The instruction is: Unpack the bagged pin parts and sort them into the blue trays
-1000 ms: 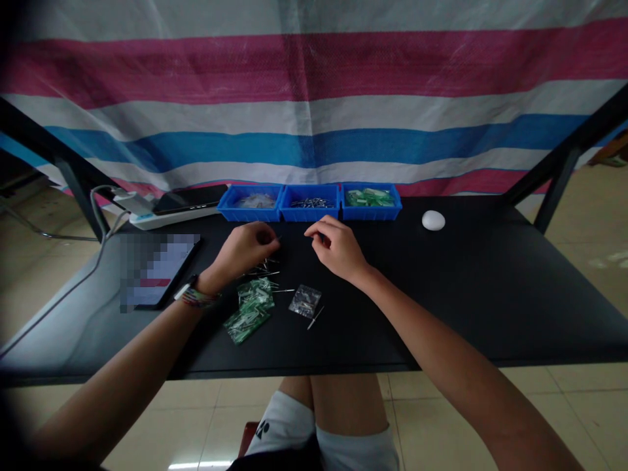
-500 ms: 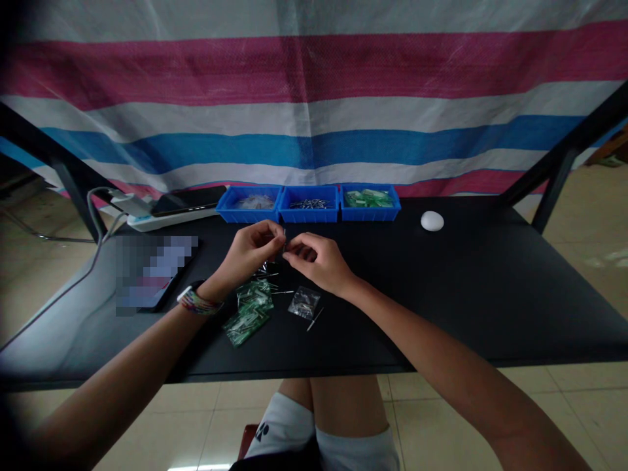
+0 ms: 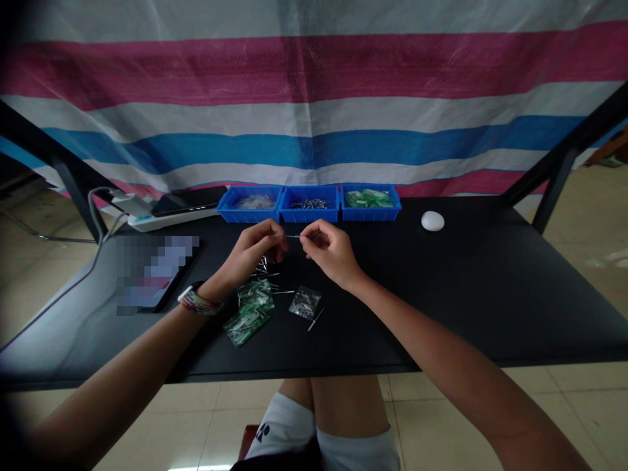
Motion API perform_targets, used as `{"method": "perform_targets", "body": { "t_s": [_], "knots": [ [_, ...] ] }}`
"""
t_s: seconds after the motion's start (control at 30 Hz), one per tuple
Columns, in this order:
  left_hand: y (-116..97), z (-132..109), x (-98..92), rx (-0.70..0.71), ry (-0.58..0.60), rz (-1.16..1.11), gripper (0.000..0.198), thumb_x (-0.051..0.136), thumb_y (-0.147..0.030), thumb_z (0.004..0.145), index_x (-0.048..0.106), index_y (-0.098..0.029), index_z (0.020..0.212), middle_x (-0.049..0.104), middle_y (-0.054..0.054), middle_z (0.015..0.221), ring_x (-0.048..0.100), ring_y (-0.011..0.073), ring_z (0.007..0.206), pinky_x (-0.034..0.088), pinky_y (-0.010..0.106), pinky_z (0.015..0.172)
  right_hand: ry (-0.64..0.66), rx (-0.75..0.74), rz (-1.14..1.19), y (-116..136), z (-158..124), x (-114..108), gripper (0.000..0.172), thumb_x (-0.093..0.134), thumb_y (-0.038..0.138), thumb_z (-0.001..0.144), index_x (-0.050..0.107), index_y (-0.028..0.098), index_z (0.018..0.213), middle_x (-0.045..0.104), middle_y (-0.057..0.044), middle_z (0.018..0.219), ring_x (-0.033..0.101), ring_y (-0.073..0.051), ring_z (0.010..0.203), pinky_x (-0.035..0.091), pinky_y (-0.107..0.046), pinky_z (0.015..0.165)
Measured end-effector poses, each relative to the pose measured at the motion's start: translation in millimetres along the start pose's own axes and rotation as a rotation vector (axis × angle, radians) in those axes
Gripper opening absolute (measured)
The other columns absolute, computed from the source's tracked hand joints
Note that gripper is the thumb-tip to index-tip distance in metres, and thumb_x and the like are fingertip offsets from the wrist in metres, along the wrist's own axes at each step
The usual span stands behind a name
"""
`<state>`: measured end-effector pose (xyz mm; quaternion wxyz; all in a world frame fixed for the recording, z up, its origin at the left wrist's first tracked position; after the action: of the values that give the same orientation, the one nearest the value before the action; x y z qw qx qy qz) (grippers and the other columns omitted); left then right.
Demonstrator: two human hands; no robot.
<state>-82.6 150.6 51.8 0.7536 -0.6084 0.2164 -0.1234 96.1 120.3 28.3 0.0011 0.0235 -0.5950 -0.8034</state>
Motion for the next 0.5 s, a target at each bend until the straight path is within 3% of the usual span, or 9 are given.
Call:
{"method": "perform_targets", "body": {
  "t_s": [0.17,0.33,0.5],
  "knots": [
    [4.9,0.9,0.2,-0.032,0.012,-0.025,0.027,0.059,-0.042,0.096,0.06,-0.019,0.083,0.07,0.003,0.075,0.064,0.013,0.056,0.045,0.023,0.05,-0.018,-0.007,-0.012,1.9,1.0,-2.6,0.026,0.078,0.046,0.087,0.065,0.024,0.092,0.066,0.001,0.081,0.063,-0.014,0.063,0.053,-0.03,0.059],
    [4.9,0.9,1.4,-0.028,0.018,-0.027,0.027,0.067,-0.041,0.094,0.061,-0.018,0.082,0.067,0.001,0.072,0.062,0.0113,0.056,0.045,0.021,0.052,-0.008,-0.025,-0.004,3.2,-0.5,-0.2,0.021,0.078,0.039,0.086,0.064,0.023,0.091,0.065,0.001,0.082,0.063,-0.013,0.062,0.052,-0.03,0.058],
    [3.4,0.4,2.7,-0.028,0.018,-0.057,0.026,0.076,-0.038,0.09,0.062,-0.017,0.088,0.069,0.001,0.074,0.069,0.0128,0.059,0.046,0.021,0.052,-0.055,0.002,0.018,0.5,-1.3,-2.5,0.026,0.077,0.041,0.086,0.063,0.025,0.102,0.066,0.001,0.091,0.063,-0.011,0.061,0.052,-0.027,0.055]
  ]
}}
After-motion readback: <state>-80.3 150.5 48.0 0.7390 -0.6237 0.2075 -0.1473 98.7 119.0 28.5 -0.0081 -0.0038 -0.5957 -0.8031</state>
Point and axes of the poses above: each hand's wrist, its own z-axis towards the middle knuckle, its own x-axis out of the palm, y = z × x, the point moved 5 cm from there along z, towards the middle knuckle
